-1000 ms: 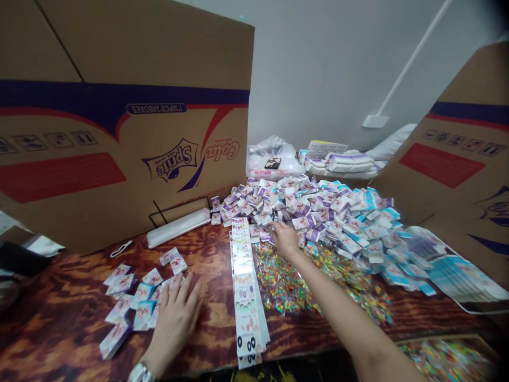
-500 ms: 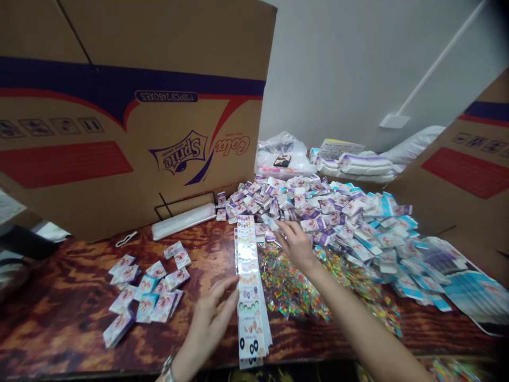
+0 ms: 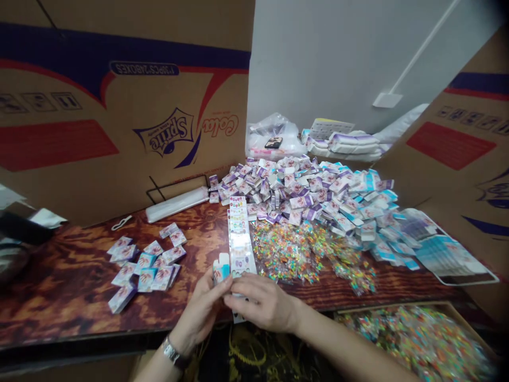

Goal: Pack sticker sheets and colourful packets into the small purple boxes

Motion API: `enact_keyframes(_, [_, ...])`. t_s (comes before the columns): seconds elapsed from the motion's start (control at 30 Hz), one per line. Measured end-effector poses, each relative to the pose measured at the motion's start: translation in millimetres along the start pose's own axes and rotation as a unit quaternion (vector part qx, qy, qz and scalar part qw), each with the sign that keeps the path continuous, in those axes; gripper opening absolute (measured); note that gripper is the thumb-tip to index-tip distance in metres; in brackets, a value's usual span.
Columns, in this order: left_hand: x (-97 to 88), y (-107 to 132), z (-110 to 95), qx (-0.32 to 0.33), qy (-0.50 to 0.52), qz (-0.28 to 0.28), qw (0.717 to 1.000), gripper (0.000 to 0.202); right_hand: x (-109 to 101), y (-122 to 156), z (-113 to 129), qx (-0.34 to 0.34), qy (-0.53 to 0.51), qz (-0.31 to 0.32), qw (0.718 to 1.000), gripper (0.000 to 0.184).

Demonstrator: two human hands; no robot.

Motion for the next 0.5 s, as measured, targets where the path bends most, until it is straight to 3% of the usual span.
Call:
enact_keyframes(0.1, [-35.4,-2.8,-19.3,0.093,-0.167,-0.078,0.978,0.046,10.7,6.6,-56.5,0.127,-0.003,0.024,0.992,0.029])
enact_keyframes(0.17, [-57.5,-7.3,-36.2,0.164,-0.339,-0.135,0.917,0.052,33.2,11.5,-98.6,0.19,0.018,0.098,0.977,0.038])
enact_keyframes(0.23, [-66.4,-17.8,-40.1,0.191,-0.5,-0.133,0.834,0.049,61.9,13.3,-126.6,0.193,0.036,0.191,0.962,0.053])
enact_keyframes(0.3, [-70.5,-27.6,-37.9,0.209,-0.627,-0.123,0.74,0.042,88.1,14.5,-141.8,0.178,0.041,0.272,0.945,0.069])
enact_keyframes(0.37, [-74.3,-34.0,-33.1,0.216,-0.701,-0.121,0.669,0.039,105.0,14.9,-148.1,0.17,0.041,0.315,0.933,0.076])
enact_keyframes(0.43, [-74.0,-36.3,-29.1,0.227,-0.728,-0.111,0.637,0.041,112.6,15.0,-149.3,0.172,0.041,0.325,0.929,0.074])
enact_keyframes(0.5, [-66.6,-32.2,-31.3,0.266,-0.719,-0.099,0.635,0.046,115.1,16.2,-148.0,0.176,0.04,0.322,0.929,0.069])
Point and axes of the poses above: each hand's wrist, its own y-axis away from the middle knuckle, its own x-axis out of the palm, z = x × y, the point moved 10 cm from there along -y, towards the middle knuckle, and after that the axes turned 12 degrees about y, right-handed, at the moved point
